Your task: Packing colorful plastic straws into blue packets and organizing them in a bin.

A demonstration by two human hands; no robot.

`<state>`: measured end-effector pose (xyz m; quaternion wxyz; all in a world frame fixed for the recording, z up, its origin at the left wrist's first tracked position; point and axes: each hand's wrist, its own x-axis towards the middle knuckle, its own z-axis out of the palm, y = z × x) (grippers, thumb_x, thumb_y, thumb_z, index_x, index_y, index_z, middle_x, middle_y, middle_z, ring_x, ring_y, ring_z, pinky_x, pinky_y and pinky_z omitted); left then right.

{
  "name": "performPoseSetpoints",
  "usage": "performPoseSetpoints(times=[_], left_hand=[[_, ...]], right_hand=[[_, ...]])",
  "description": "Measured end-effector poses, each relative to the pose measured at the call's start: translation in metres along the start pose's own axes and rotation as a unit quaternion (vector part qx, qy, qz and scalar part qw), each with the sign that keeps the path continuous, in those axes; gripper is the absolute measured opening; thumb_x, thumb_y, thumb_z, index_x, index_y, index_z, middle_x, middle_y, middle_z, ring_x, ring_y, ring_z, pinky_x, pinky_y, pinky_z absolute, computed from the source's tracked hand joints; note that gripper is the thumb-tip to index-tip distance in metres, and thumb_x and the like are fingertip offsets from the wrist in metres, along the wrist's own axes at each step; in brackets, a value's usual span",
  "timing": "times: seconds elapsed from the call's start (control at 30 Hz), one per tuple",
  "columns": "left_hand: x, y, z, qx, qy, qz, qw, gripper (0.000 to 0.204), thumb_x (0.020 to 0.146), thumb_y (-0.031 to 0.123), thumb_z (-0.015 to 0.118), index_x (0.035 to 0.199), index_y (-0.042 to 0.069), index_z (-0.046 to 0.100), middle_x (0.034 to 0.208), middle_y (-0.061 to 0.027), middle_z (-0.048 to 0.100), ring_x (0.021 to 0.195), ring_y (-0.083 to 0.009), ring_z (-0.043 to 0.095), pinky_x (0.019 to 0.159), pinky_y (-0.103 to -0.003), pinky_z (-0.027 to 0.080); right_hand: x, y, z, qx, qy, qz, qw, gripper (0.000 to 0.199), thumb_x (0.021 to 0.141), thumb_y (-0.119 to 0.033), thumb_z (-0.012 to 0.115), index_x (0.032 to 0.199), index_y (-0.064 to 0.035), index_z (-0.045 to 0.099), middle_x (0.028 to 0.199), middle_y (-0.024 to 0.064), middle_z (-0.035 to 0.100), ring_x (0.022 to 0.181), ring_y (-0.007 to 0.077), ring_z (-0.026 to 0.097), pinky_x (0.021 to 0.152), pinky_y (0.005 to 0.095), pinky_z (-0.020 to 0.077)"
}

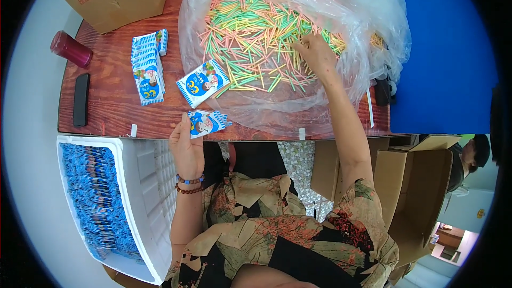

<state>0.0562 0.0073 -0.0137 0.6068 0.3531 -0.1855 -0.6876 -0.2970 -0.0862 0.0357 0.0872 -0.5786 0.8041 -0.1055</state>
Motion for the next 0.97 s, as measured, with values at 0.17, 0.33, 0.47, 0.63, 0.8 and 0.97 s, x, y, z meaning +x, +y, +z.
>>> performPoseSetpoints(times=[0.17, 0.33, 0.47, 0.63, 0.8, 0.97], left_hand=[[0.001, 0.001, 0.002, -0.004, -0.001, 0.0, 1.0, 0.019, 0.098, 0.015, 0.053, 0.099, 0.0, 0.065, 0.098, -0.0059, 0.067, 0.09, -0.0108, 0.063, 0.081, -0.027, 0.052], [0.0, 0.001, 0.005, -0.004, 0.008, 0.001, 1.0, 0.02, 0.098, 0.015, 0.052, 0.1, -0.001, 0.064, 0.098, -0.0058, 0.067, 0.09, -0.0107, 0.063, 0.082, -0.027, 0.052], [0.001, 0.0, 0.003, -0.004, -0.002, 0.002, 1.0, 0.02, 0.098, 0.015, 0.052, 0.099, -0.001, 0.065, 0.098, -0.0057, 0.067, 0.089, -0.0105, 0.063, 0.082, -0.027, 0.052], [0.002, -0.002, 0.0, -0.009, -0.032, -0.008, 0.999, 0.02, 0.098, 0.016, 0.052, 0.096, 0.001, 0.065, 0.099, -0.0058, 0.067, 0.092, -0.0134, 0.064, 0.084, -0.03, 0.053], [0.0, 0.002, -0.001, -0.007, -0.011, -0.003, 1.0, 0.019, 0.098, 0.016, 0.052, 0.096, 0.002, 0.065, 0.099, -0.0056, 0.067, 0.093, -0.0134, 0.064, 0.085, -0.03, 0.053], [-0.002, 0.0, 0.002, 0.005, -0.01, 0.0, 1.0, 0.022, 0.098, 0.016, 0.052, 0.103, -0.002, 0.064, 0.1, -0.0063, 0.066, 0.091, -0.011, 0.063, 0.084, -0.028, 0.052]], right_hand=[[-0.002, -0.013, 0.025, -0.072, 0.05, -0.034, 0.996, 0.055, 0.078, -0.047, 0.066, 0.095, 0.0048, 0.06, 0.101, 0.025, 0.061, 0.096, 0.0369, 0.061, 0.079, 0.0471, 0.0486], [0.002, -0.025, 0.027, -0.067, -0.001, 0.006, 0.998, 0.043, 0.08, -0.037, 0.061, 0.097, 0.0033, 0.062, 0.097, 0.0213, 0.066, 0.092, 0.0374, 0.065, 0.081, 0.0488, 0.0508], [0.012, -0.035, 0.038, -0.083, -0.034, 0.007, 0.996, 0.042, 0.079, -0.034, 0.059, 0.098, 0.0035, 0.061, 0.098, 0.026, 0.065, 0.091, 0.0406, 0.064, 0.079, 0.0493, 0.0484], [0.017, 0.026, 0.054, 0.144, 0.028, -0.098, 0.984, 0.036, 0.092, -0.028, 0.049, 0.102, 0.0068, 0.056, 0.09, 0.0212, 0.065, 0.086, 0.0342, 0.064, 0.074, 0.0432, 0.048], [-0.011, 0.005, 0.039, 0.439, 0.02, -0.021, 0.898, 0.017, 0.098, -0.019, 0.048, 0.096, -0.0041, 0.055, 0.08, 0.0019, 0.058, 0.077, 0.0112, 0.053, 0.069, 0.0272, 0.0429], [-0.028, -0.004, 0.04, 0.53, 0.129, -0.075, 0.835, 0.02, 0.099, -0.022, 0.05, 0.103, -0.0035, 0.053, 0.087, 0.0035, 0.061, 0.082, 0.0118, 0.055, 0.078, 0.0285, 0.0434]])
